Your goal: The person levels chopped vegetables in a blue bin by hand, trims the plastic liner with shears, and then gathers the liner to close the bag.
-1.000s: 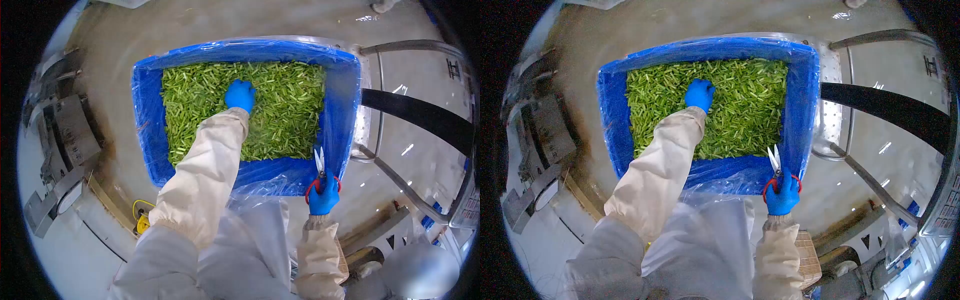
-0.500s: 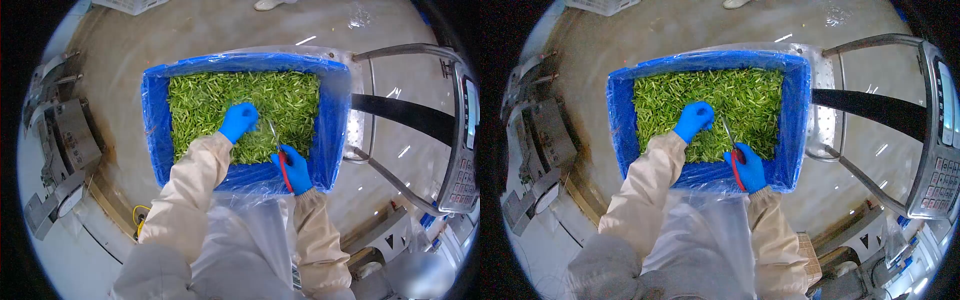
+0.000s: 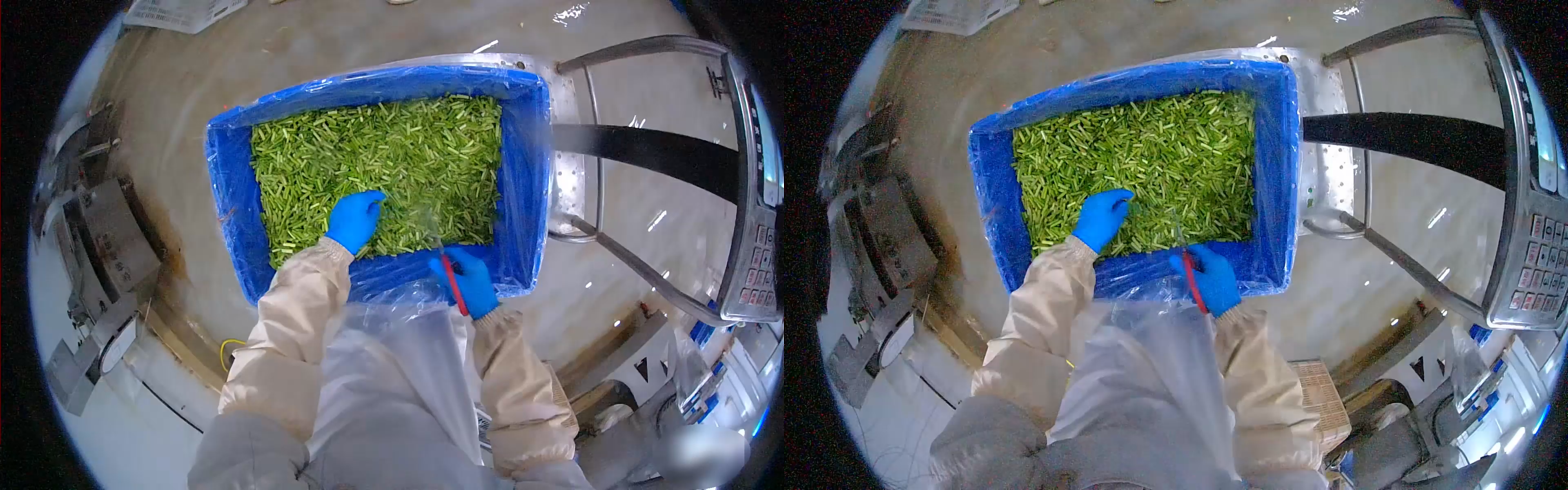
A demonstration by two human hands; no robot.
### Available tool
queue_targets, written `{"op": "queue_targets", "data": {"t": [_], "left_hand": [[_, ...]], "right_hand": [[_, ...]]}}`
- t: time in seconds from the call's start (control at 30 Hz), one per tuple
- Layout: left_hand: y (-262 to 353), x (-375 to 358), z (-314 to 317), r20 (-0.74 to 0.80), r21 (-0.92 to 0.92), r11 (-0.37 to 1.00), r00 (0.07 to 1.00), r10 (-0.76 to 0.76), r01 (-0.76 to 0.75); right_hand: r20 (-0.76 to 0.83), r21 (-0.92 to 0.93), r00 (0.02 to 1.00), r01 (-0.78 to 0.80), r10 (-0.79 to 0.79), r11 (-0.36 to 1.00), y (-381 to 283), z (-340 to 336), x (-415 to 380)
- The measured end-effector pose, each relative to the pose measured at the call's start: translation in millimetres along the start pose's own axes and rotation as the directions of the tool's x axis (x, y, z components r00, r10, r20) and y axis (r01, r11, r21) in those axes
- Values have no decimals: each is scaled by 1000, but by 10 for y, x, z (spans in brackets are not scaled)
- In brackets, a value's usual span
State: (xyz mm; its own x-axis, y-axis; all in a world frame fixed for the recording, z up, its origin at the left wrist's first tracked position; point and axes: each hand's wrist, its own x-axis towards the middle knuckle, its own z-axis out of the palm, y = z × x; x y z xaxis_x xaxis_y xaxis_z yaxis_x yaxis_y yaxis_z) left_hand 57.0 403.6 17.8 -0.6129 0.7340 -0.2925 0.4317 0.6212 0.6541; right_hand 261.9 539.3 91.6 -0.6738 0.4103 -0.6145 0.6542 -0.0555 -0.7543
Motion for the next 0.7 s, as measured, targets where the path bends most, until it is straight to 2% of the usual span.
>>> {"op": "queue_targets", "data": {"t": [0.03, 0.1, 0.13, 0.17, 0.23, 0.27, 0.4, 0.5, 0.57, 0.6, 0.67, 0.7], "left_hand": [[-87, -24, -18, 10, 3, 1000, 1000, -3, 3], [-188, -51, -13, -3, 317, 943, 995, 103, -97], [-81, -32, -58, -12, 326, 945, 999, 41, -34], [-119, 17, 6, -4, 326, 944, 999, 42, -39], [-168, 237, 118, 72, 217, 970, 993, 97, -111], [-74, 343, 232, -36, 175, 971, 984, 174, -165], [530, 1114, 630, -89, 74, 965, 963, 256, -250], [961, 1702, 884, -88, 82, 968, 966, 245, -238], [1242, 1926, 962, -231, 24, 948, 921, 313, -316], [1270, 1953, 1018, -232, 19, 948, 920, 315, -319], [1284, 1927, 1107, 116, 339, 864, 927, 356, -373], [1194, 1848, 1132, 126, 336, 865, 928, 351, -373]], "right_hand": [[1, 7, 1000, -8, 8, 1000, 20, -82, -94], [-66, 361, 960, -231, 272, 904, 95, -327, -280], [-130, 402, 941, -237, 311, 884, 108, -467, -351], [-193, 443, 917, -237, 350, 865, 108, -603, -411], [-201, 503, 914, -213, 353, 838, 86, -852, -478], [-210, 557, 912, -184, 351, 810, 90, -919, -480], [-232, 553, 912, -163, 339, 817, 237, -956, -458], [-232, 569, 915, -147, 330, 809, 324, -974, -448], [-227, 567, 922, -136, 313, 812, 285, -956, -443], [-233, 568, 931, -105, 282, 817, 292, -960, -435], [-223, 569, 929, -123, 297, 813, 280, -994, -398], [-204, 572, 928, -146, 312, 807, 271, -989, -413]]}}
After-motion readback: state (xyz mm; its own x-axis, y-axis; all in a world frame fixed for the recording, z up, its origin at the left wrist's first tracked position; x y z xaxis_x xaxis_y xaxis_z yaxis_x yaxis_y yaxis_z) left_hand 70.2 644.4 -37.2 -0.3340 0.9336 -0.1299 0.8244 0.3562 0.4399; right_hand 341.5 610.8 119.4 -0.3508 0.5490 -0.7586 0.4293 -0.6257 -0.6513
